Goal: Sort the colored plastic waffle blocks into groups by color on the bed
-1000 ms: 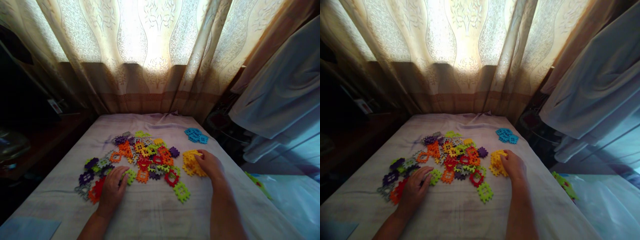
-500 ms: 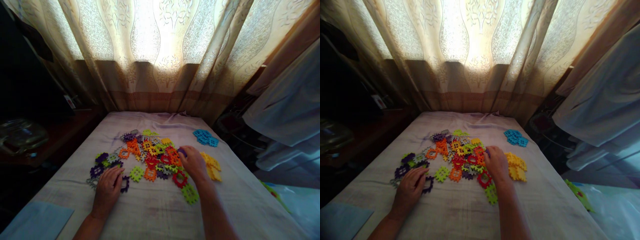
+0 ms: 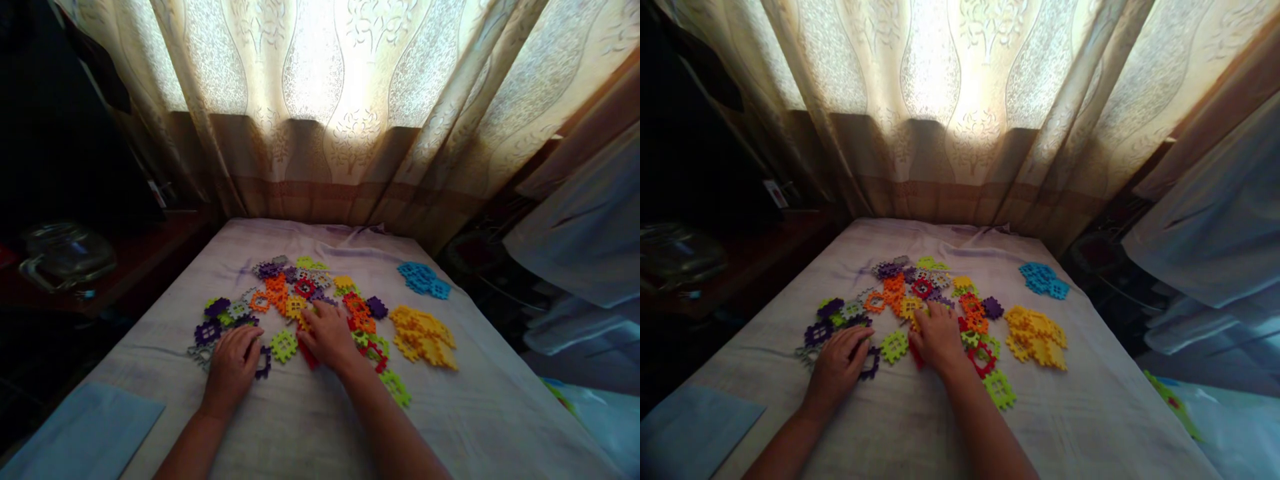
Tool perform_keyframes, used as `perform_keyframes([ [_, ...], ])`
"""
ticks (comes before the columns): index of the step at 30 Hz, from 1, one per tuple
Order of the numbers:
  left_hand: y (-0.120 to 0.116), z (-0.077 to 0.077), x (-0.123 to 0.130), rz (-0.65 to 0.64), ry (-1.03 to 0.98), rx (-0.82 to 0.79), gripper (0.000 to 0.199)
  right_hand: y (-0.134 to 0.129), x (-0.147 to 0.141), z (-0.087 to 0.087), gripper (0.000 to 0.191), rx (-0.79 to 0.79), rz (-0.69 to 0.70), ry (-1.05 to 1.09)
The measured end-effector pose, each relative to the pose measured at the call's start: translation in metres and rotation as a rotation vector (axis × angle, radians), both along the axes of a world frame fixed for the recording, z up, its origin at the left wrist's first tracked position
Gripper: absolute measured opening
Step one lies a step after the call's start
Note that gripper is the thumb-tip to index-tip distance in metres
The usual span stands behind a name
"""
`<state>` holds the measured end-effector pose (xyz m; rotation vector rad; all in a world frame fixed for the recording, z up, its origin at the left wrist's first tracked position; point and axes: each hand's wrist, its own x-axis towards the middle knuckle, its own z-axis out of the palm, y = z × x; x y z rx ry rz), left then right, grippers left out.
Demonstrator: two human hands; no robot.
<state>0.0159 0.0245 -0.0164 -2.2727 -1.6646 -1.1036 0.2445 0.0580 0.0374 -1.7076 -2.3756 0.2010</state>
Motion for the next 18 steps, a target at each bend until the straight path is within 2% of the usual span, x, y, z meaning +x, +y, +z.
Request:
perform_keyframes([
  [4,-0.001,0.0,0.001,-0.002,-0.011,-0.021,0.023,-0.031,-0.011,-0.004,0.041,0.002,0.071,0.021],
  [7,-0.002,0.001,0.002,0.005,-0.012,-0.039,0.024,-0.041,-0.014,-0.005,0.044,0.003,0.13,0.059],
  [10,-0.002,0.003,0.002,0.0,-0.014,-0.053,0.024,-0.041,-0.006,0.0,0.043,-0.008,0.172,0.125],
  [12,-0.003,0.003,0.002,0.001,-0.018,-0.059,0.024,-0.037,0.004,0.007,0.038,-0.009,0.125,0.155],
  [15,-0.003,0.003,0.003,0.009,-0.025,-0.065,0.024,-0.028,0.019,0.017,0.028,0.003,-0.019,0.144],
  [18,-0.003,0.003,0.003,-0.001,-0.028,-0.062,0.023,-0.022,0.023,0.02,0.023,0.009,-0.003,0.174],
])
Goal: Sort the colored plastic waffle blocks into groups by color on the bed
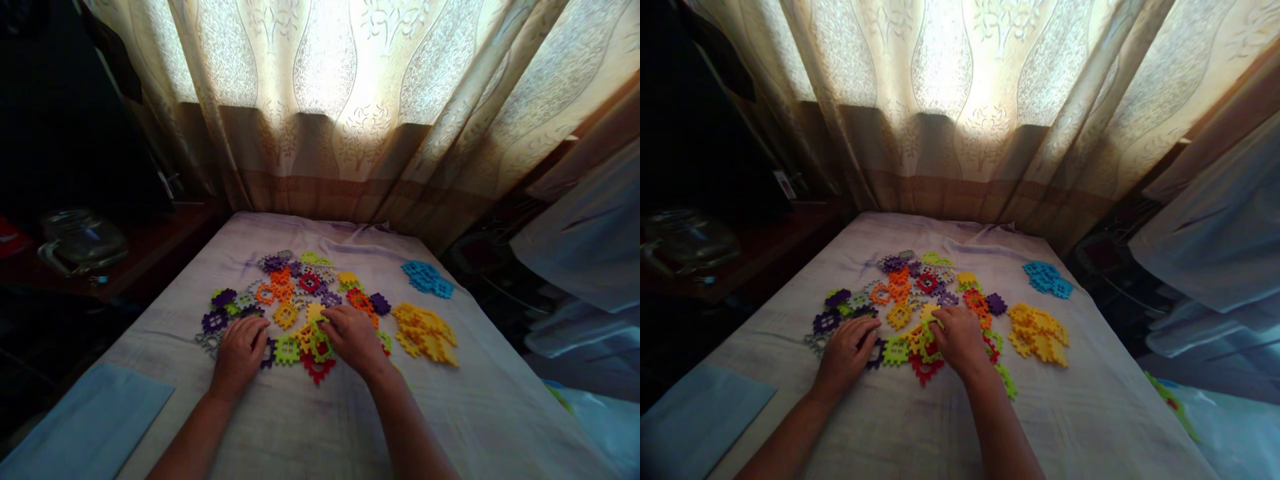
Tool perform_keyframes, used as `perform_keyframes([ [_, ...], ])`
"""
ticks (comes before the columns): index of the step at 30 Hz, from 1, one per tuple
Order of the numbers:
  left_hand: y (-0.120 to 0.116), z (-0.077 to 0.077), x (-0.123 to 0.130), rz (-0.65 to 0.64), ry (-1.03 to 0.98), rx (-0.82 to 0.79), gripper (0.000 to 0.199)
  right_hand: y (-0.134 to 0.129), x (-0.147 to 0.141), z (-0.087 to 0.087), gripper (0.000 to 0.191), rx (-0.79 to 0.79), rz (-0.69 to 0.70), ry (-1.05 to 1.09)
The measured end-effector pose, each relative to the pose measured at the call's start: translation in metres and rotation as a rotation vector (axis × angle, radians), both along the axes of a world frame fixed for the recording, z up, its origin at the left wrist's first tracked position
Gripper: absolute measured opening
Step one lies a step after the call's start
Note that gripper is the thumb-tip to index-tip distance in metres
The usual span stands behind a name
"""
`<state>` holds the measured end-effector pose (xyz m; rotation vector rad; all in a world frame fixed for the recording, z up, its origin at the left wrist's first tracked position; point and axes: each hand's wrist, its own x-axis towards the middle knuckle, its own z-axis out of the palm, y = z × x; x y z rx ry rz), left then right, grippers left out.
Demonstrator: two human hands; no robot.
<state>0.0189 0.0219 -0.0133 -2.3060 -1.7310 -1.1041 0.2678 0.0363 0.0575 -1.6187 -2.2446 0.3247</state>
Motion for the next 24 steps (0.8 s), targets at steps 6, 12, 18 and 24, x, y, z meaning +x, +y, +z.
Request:
perform_keyframes([
  [6,0.0,0.0,0.0,-0.006,-0.001,0.012,0.023,-0.005,-0.012,-0.008,0.027,-0.016,0.149,-0.049],
  [12,0.0,0.0,0.0,-0.014,0.002,0.022,0.022,-0.015,-0.003,0.007,0.019,-0.128,0.01,-0.238],
  [18,-0.001,0.002,0.001,-0.016,-0.003,-0.005,0.022,-0.018,-0.006,0.011,0.018,-0.118,0.013,-0.291],
  [24,0.0,0.001,0.0,-0.02,0.001,0.004,0.023,-0.008,-0.01,-0.008,0.02,-0.049,0.003,-0.193],
])
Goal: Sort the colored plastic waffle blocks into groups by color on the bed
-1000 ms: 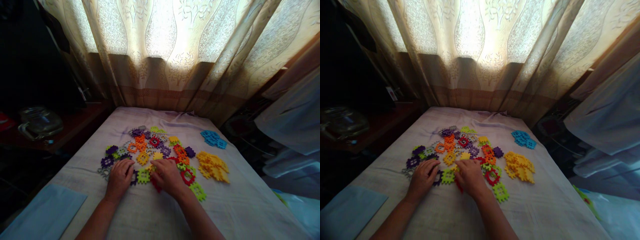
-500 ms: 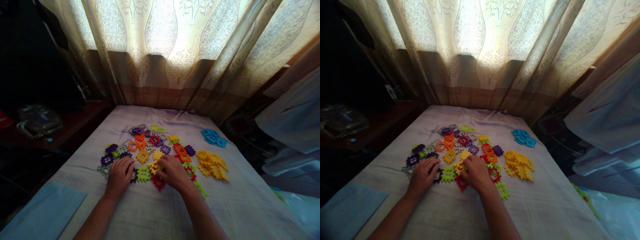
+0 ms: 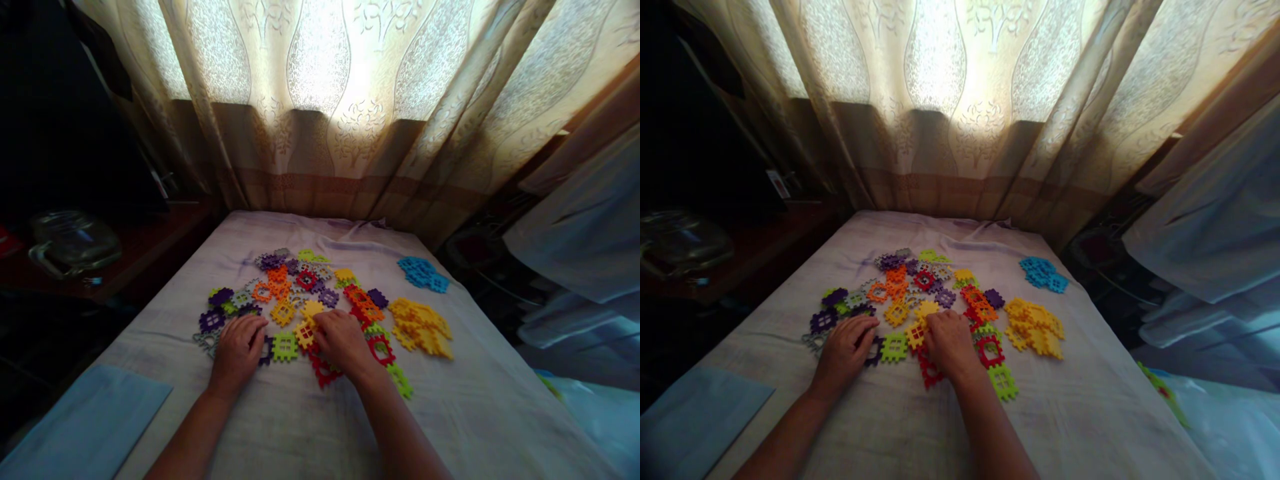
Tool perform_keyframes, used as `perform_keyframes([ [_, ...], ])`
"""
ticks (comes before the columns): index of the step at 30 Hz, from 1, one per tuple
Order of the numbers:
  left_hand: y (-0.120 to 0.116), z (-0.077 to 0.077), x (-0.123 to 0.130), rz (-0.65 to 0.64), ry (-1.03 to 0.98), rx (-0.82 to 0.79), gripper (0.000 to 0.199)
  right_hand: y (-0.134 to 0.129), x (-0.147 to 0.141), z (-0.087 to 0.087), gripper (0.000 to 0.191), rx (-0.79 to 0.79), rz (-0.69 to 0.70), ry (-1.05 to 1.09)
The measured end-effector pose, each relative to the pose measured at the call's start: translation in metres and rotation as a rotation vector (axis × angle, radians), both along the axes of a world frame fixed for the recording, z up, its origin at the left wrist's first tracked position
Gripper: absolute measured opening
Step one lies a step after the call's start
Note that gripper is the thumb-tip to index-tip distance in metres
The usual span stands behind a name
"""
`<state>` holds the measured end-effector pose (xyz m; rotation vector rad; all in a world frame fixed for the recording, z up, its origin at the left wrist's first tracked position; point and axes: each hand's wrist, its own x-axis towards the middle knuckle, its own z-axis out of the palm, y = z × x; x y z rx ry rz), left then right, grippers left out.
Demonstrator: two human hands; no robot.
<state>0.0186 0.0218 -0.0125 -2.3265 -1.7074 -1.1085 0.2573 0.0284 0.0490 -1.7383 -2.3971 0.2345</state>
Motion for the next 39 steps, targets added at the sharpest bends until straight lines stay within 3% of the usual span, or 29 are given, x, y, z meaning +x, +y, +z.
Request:
perform_keyframes([
  [7,0.002,-0.002,-0.002,-0.004,0.026,0.002,0.024,0.008,0.0,-0.009,0.018,0.035,-0.039,0.023],
  [14,0.003,-0.004,-0.003,-0.006,0.016,0.008,0.027,0.015,0.019,-0.002,0.019,0.106,-0.161,0.113],
  [18,0.004,-0.005,-0.004,-0.016,0.023,0.013,0.027,0.017,0.053,0.01,0.021,0.098,-0.371,0.176],
  [22,0.006,-0.006,-0.006,-0.026,0.029,0.019,0.026,0.014,0.107,0.019,0.027,0.135,-0.673,0.181],
  [25,0.006,-0.007,-0.006,-0.035,0.034,0.027,0.025,0.008,0.142,0.017,0.031,0.121,-0.864,0.139],
  [29,0.006,-0.006,-0.006,-0.033,0.05,0.029,0.025,0.002,0.166,0.009,0.036,0.103,-0.97,0.129],
  [34,0.005,-0.005,-0.005,-0.028,0.057,0.028,0.025,0.003,0.165,0.007,0.04,0.224,-0.964,0.145],
  [37,0.004,-0.004,-0.004,-0.025,0.05,0.01,0.025,0.008,0.142,0.009,0.035,0.313,-0.805,0.197],
  [39,0.003,-0.002,-0.004,-0.024,0.047,-0.008,0.025,0.011,0.116,0.009,0.03,0.331,-0.615,0.242],
])
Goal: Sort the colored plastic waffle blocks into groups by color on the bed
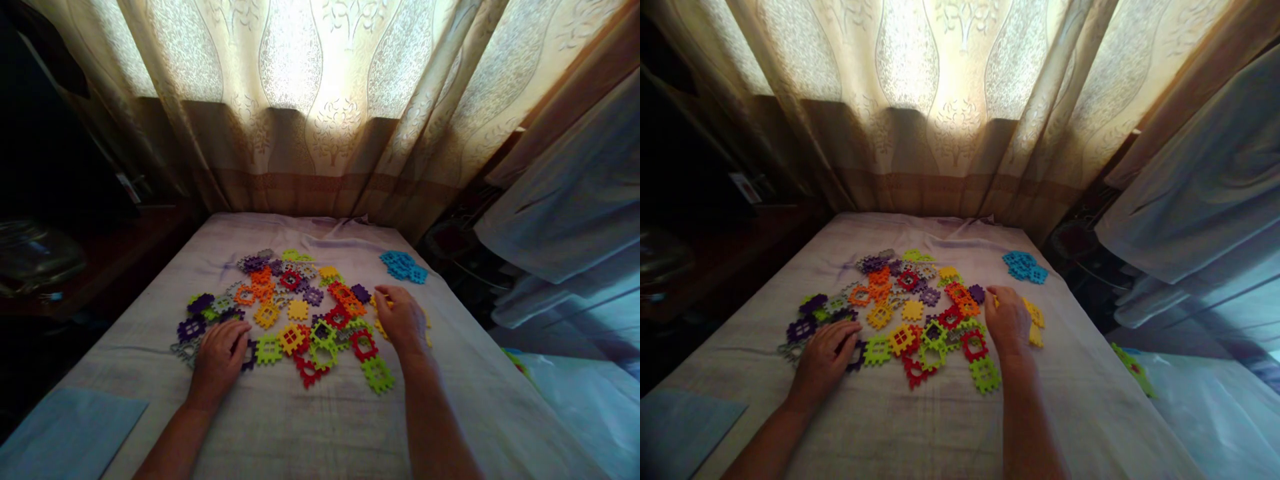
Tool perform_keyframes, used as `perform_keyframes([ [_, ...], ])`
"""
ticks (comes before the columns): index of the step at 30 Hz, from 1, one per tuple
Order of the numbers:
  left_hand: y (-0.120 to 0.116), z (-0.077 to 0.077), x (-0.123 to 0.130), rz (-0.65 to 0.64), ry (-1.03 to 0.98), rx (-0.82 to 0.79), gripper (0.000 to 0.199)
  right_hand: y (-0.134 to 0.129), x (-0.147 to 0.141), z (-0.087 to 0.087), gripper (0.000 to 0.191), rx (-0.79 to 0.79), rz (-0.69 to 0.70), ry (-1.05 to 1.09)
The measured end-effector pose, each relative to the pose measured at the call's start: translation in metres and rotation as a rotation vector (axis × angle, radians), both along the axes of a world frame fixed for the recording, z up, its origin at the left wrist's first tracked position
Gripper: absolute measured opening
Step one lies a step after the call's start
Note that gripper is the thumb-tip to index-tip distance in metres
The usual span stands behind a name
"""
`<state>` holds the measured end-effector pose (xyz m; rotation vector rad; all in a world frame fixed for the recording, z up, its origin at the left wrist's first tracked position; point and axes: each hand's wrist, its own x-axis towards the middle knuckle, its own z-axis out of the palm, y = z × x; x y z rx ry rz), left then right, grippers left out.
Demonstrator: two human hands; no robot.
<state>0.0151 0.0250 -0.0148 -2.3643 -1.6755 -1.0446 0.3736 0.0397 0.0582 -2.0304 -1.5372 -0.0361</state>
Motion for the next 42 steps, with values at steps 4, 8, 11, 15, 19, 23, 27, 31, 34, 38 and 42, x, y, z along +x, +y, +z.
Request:
perform_keyframes([
  [4,-0.002,0.002,0.001,0.014,-0.006,-0.014,0.026,-0.002,-0.058,-0.003,0.021,-0.01,0.493,-0.039],
  [8,-0.003,0.002,0.002,0.019,-0.009,-0.021,0.025,-0.01,-0.093,-0.012,0.037,-0.104,0.835,-0.102],
  [11,-0.003,0.002,0.002,0.016,-0.005,-0.026,0.026,-0.013,-0.104,-0.019,0.048,-0.2,0.903,-0.142],
  [15,-0.001,0.001,0.001,0.009,0.008,-0.012,0.026,-0.013,-0.11,-0.022,0.042,-0.251,0.928,-0.151],
  [19,0.001,-0.001,0.0,0.004,0.022,0.006,0.027,-0.012,-0.114,-0.022,0.043,-0.24,0.909,-0.167],
  [23,0.001,-0.002,-0.002,0.0,0.024,0.001,0.028,-0.011,-0.117,-0.024,0.05,-0.194,0.872,-0.177],
  [27,0.001,-0.002,-0.003,-0.005,0.025,-0.001,0.028,-0.005,-0.099,-0.014,0.048,-0.109,0.768,-0.148],
  [31,0.002,-0.003,-0.003,-0.002,0.028,0.005,0.028,-0.002,-0.045,0.001,0.043,-0.098,0.477,-0.166],
  [34,0.002,-0.003,-0.003,-0.004,0.026,0.001,0.028,-0.004,0.001,0.004,0.042,-0.183,0.242,-0.214],
  [38,0.003,-0.004,-0.003,-0.004,0.028,0.005,0.029,-0.012,0.036,0.0,0.042,-0.356,0.046,-0.235],
  [42,0.003,-0.004,-0.004,-0.007,0.032,0.003,0.029,-0.015,0.038,-0.001,0.044,-0.393,-0.012,-0.237],
])
